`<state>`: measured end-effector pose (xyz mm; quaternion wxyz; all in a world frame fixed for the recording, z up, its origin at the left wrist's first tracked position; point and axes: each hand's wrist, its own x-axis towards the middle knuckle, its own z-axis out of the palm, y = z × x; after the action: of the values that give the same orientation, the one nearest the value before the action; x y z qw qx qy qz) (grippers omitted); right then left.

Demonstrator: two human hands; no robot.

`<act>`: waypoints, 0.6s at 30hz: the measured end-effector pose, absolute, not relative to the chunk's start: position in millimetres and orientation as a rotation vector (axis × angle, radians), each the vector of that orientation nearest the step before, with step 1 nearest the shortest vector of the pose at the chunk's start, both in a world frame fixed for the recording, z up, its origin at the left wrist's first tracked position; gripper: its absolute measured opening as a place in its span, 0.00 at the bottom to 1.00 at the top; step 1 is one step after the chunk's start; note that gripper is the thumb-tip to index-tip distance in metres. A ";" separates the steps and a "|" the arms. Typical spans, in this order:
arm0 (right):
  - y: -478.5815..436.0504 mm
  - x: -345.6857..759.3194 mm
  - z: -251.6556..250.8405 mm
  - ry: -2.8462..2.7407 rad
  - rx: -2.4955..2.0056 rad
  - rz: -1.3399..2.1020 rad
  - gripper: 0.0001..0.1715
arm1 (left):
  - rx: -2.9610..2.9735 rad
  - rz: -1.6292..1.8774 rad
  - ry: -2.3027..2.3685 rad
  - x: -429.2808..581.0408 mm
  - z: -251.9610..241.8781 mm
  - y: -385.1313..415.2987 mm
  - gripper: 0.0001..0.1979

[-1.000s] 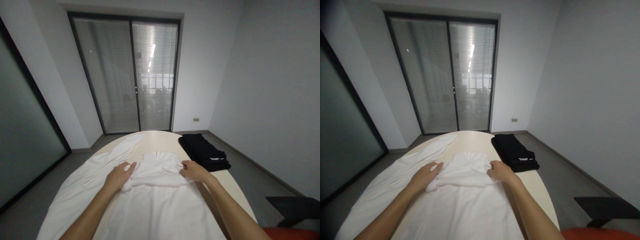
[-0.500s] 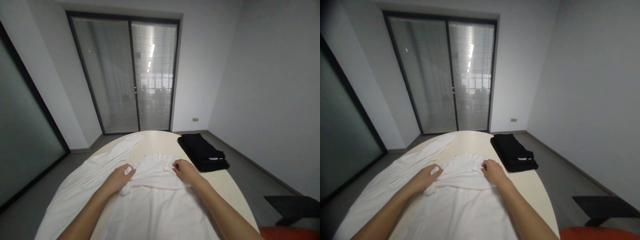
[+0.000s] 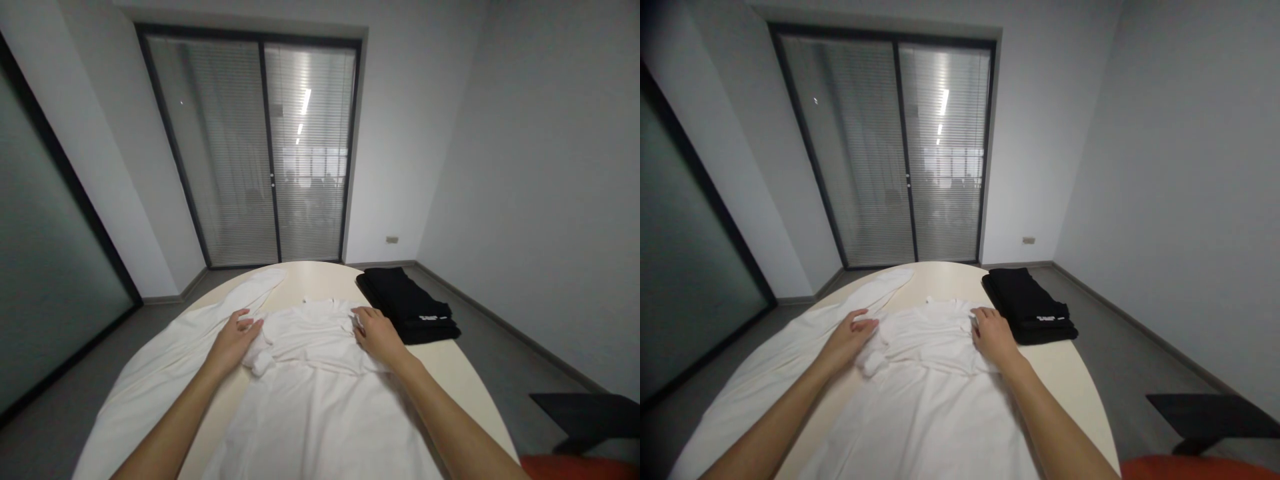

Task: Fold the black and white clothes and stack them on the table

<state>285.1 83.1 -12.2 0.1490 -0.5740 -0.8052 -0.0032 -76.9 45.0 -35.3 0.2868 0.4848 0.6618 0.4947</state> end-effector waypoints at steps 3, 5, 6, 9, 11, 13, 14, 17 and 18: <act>80.9 282.8 -14.5 -2.361 -1.476 0.188 0.27 | 1.508 1.092 1.877 -68.0 -43.8 41.2 0.35; 78.1 282.6 -13.7 -2.395 -1.455 0.257 0.23 | 1.660 0.972 1.958 -65.2 -43.8 37.6 0.32; 76.6 282.8 -12.2 -2.409 -1.449 0.270 0.20 | 1.726 0.938 1.982 -64.4 -42.3 35.6 0.29; 72.5 282.2 -4.8 -2.417 -1.449 0.307 0.13 | 1.849 0.902 1.996 -61.5 -35.4 29.8 0.19; 70.7 280.1 -0.2 -2.416 -1.494 0.355 0.17 | 1.883 0.893 1.987 -58.5 -31.7 27.7 0.14; 69.8 277.0 1.6 -2.391 -1.571 0.350 0.22 | 1.821 1.010 1.962 -55.9 -29.2 28.0 0.12; 69.8 275.6 1.2 -2.369 -1.608 0.333 0.21 | 1.757 1.104 1.942 -55.5 -28.1 29.0 0.12; 71.1 273.7 -2.9 -2.284 -1.713 0.272 0.15 | 1.519 1.357 1.885 -59.2 -24.6 33.6 0.18; 71.9 274.0 -4.4 -2.266 -1.761 0.265 0.18 | 1.463 1.387 1.883 -61.7 -23.3 35.1 0.19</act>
<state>274.0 71.9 -4.4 0.1294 -0.6057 -0.7797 0.0912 -61.7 35.1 -23.3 0.1903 0.5206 0.6701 0.4937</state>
